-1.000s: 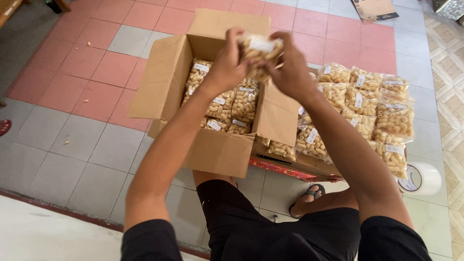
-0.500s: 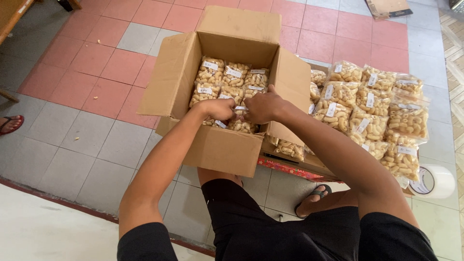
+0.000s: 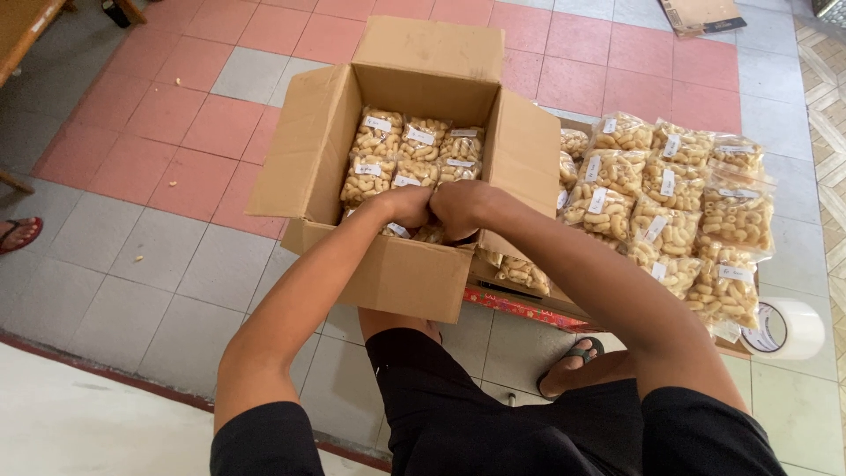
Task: The person picks up individual sealed plastic bags containing snacks from a pile and places them into a cardboard box, arranging them in layers and pressing them down to fit.
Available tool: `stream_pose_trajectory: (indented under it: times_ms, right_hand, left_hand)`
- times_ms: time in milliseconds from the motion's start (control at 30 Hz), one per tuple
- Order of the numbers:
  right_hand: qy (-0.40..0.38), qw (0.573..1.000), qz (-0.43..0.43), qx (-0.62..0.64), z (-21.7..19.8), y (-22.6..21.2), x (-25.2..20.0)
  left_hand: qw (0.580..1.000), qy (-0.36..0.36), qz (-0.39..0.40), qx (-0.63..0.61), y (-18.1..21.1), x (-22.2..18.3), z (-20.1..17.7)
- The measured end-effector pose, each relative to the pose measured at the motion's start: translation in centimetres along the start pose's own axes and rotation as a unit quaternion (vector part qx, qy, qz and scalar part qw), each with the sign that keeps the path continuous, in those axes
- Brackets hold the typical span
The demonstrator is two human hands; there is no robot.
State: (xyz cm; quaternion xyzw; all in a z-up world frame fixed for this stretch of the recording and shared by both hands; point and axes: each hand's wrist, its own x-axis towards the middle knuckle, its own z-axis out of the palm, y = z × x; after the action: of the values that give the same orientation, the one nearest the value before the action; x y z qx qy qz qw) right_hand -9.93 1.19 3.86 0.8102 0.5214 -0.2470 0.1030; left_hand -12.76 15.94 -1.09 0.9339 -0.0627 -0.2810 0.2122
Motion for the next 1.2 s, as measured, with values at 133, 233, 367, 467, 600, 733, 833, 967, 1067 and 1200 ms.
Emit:
stream_pose_trajectory:
  times_ms: [133,233,367,467,600,733,833,967,1067,1200]
  right_hand:
    - [0.033,0.998,0.037,-0.031,2.6,0.7,3.3]
    - [0.061,0.994,0.082,-0.048,6.1,1.4,7.2]
    - [0.060,0.992,0.104,-0.038,6.7,1.2,7.6]
    - [0.051,0.993,0.096,-0.045,5.0,1.0,5.7]
    - [0.039,0.998,0.040,0.021,-1.4,-0.8,-1.0]
    - [0.177,0.982,0.042,-0.049,-0.6,1.3,-0.5]
    - [0.215,0.970,0.080,-0.085,0.0,3.0,-0.3]
    - [0.177,0.974,0.099,-0.106,-1.1,1.3,-1.4]
    - [0.114,0.977,0.137,-0.118,-1.0,-0.3,-1.0]
    - [0.164,0.955,0.218,-0.115,-0.8,-3.2,-2.1]
  left_hand:
    - [0.999,0.028,-0.033,0.026,-0.4,0.2,-0.8]
    - [0.998,0.008,-0.047,0.051,0.5,-0.7,-1.5]
    - [0.999,-0.023,0.005,-0.022,0.4,-1.8,-1.5]
    - [0.977,-0.050,0.005,-0.206,-1.5,-0.1,-1.2]
    - [0.995,-0.023,-0.009,0.094,-3.5,1.7,-0.7]
    - [0.979,0.112,-0.057,0.158,-1.9,-0.5,-1.9]
    - [0.973,0.135,-0.024,0.188,-2.3,0.6,-2.2]
    - [0.970,0.121,-0.028,0.208,-4.2,4.0,-0.5]
    - [0.963,0.127,-0.032,0.236,-4.8,5.5,0.5]
    - [0.947,0.161,-0.006,0.279,-4.0,4.2,0.1]
